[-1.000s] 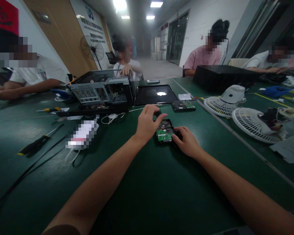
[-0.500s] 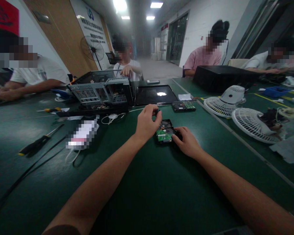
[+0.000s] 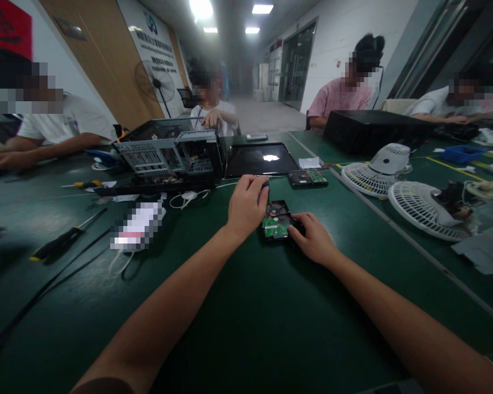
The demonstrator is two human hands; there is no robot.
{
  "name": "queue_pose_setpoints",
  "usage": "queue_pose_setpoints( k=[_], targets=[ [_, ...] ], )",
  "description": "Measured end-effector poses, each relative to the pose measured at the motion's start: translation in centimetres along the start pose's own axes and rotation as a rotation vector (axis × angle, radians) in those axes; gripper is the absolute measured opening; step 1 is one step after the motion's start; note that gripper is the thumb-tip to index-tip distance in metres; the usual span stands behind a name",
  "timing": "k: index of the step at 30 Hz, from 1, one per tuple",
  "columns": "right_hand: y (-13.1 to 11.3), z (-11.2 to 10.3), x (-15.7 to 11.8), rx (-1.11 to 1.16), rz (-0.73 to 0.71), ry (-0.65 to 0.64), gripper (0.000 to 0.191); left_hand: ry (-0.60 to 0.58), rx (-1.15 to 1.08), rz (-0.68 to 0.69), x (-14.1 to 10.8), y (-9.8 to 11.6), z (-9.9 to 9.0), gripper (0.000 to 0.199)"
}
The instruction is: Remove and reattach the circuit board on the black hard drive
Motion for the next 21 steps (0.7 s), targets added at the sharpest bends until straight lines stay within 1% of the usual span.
queue_pose_setpoints(
  k=[6,9,12,16,19,21],
  targets=[
    [-0.09,0.00,-0.09,0.001,0.020,-0.021,0.040,-0.004,-0.004,-0.037,0.08,-0.60,-0.07,0.020],
    [-0.07,-0.03,-0.13,-0.009,0.027,-0.022,0.040,-0.022,-0.017,-0.004,0.15,-0.49,0.04,0.014],
    [-0.01,0.00,-0.13,-0.015,0.026,-0.021,0.040,-0.036,-0.050,0.036,0.18,-0.09,0.18,0.017],
    [-0.07,0.09,-0.09,-0.019,0.006,-0.016,0.040,-0.022,-0.073,0.053,0.17,0.25,0.16,0.019],
    [-0.11,0.11,-0.06,-0.018,0.001,-0.016,0.040,-0.018,-0.105,0.038,-0.01,0.10,0.34,0.016],
    [-0.13,0.08,-0.04,-0.011,0.005,-0.015,0.039,-0.012,-0.123,0.005,-0.17,-0.37,0.49,0.023]
  ],
)
Point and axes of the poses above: each hand's wrist, its own x-axis towards the middle knuckle, its own z-axis out of the palm, y = z × x, the point moved 10 cm from there along x, towards the middle knuckle, and after that the axes turned 11 degrees about y, right-handed, at the moved point
